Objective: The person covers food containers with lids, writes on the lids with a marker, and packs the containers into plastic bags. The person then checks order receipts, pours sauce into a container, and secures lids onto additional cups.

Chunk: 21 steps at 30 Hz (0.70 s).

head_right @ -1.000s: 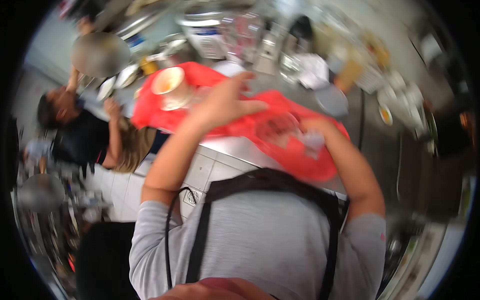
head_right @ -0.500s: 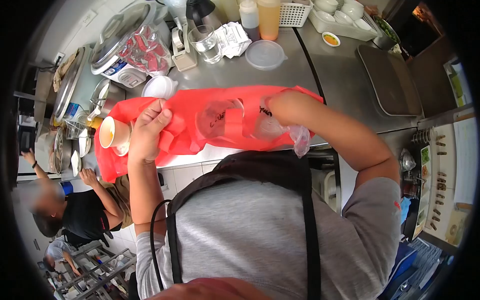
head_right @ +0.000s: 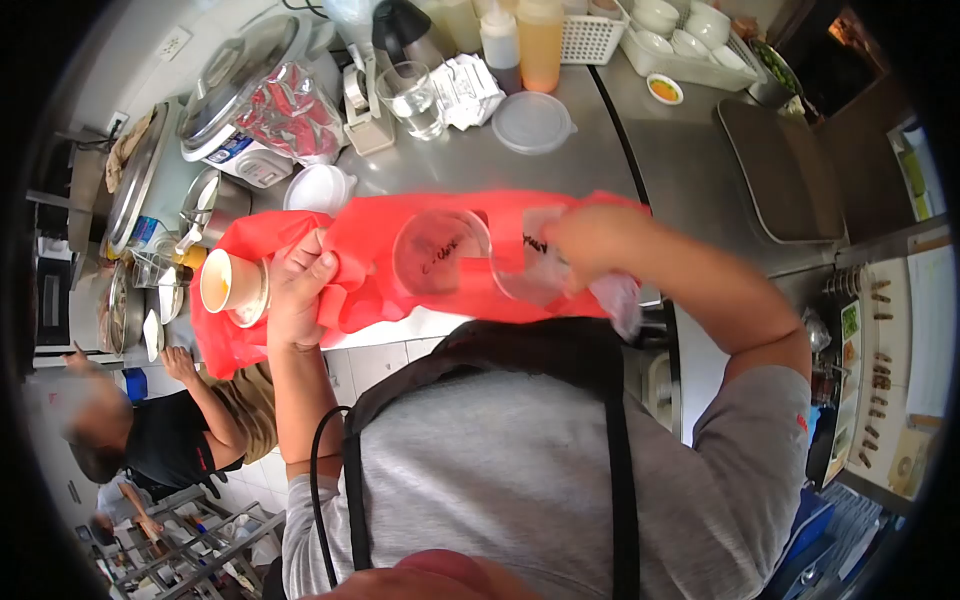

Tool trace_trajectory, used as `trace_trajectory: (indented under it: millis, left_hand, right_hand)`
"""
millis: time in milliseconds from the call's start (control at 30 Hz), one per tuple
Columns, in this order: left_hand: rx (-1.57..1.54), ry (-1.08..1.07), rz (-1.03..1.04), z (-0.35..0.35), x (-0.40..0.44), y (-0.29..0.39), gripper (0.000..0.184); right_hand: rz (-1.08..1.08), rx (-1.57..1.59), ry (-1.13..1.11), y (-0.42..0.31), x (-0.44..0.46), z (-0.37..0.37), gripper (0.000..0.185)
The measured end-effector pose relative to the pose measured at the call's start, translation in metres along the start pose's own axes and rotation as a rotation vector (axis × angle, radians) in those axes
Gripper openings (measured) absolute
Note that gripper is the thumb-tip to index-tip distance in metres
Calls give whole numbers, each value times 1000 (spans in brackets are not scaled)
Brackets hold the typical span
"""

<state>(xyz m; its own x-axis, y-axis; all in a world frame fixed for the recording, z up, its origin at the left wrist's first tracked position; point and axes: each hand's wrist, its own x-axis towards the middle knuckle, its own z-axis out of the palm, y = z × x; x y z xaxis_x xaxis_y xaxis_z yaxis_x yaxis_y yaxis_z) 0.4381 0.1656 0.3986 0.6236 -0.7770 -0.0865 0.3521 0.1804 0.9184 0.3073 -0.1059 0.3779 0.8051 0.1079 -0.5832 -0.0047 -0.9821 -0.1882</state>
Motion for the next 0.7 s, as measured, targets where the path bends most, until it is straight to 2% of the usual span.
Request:
trace_trajectory:
  millis: [67, 133, 167, 200, 267, 333, 400, 500, 567, 633, 700]
  left_hand:
    - [-22, 4, 17, -2, 0, 0, 11]
    - [-66, 7, 38, -6, 1, -3, 8]
    - [-81, -4, 50, -8, 3, -4, 8]
    - [-116, -2, 45, -7, 6, -2, 7]
    - [-233, -32, 31, -1, 11, 1, 8]
    - [-279, -110, 21, 0, 17, 4, 10]
    - [-282, -138, 3, 3, 19, 8, 12]
    - [-468, -81, 123, 5, 22, 6, 12]
    - [-460, -16, 132, 2, 16, 11, 9]
    - [-434, 18, 167, -3, 12, 12, 9]
    - [-411, 45, 175, -11, 7, 10, 11]
  right_hand:
    - [30, 11, 43, -8, 4, 12, 44]
    - [60, 76, 38, -25, 3, -9, 36]
    - [-159, -16, 185, -2, 19, 12, 27]
    - [-187, -210, 111, -11, 22, -3, 20]
    - [-163, -200, -136, -40, 29, -29, 18]
    - [-150, -141, 22, -70, 31, -40, 22]
    - [-411, 21, 365, -54, 137, 34, 26]
    - [-350, -46, 178, -70, 126, 5, 31]
    - [-304, -77, 46, -87, 103, -21, 34]
    - [-344, -85, -61, -95, 71, -54, 37]
    - [-488, -76, -128, -91, 34, -117, 38]
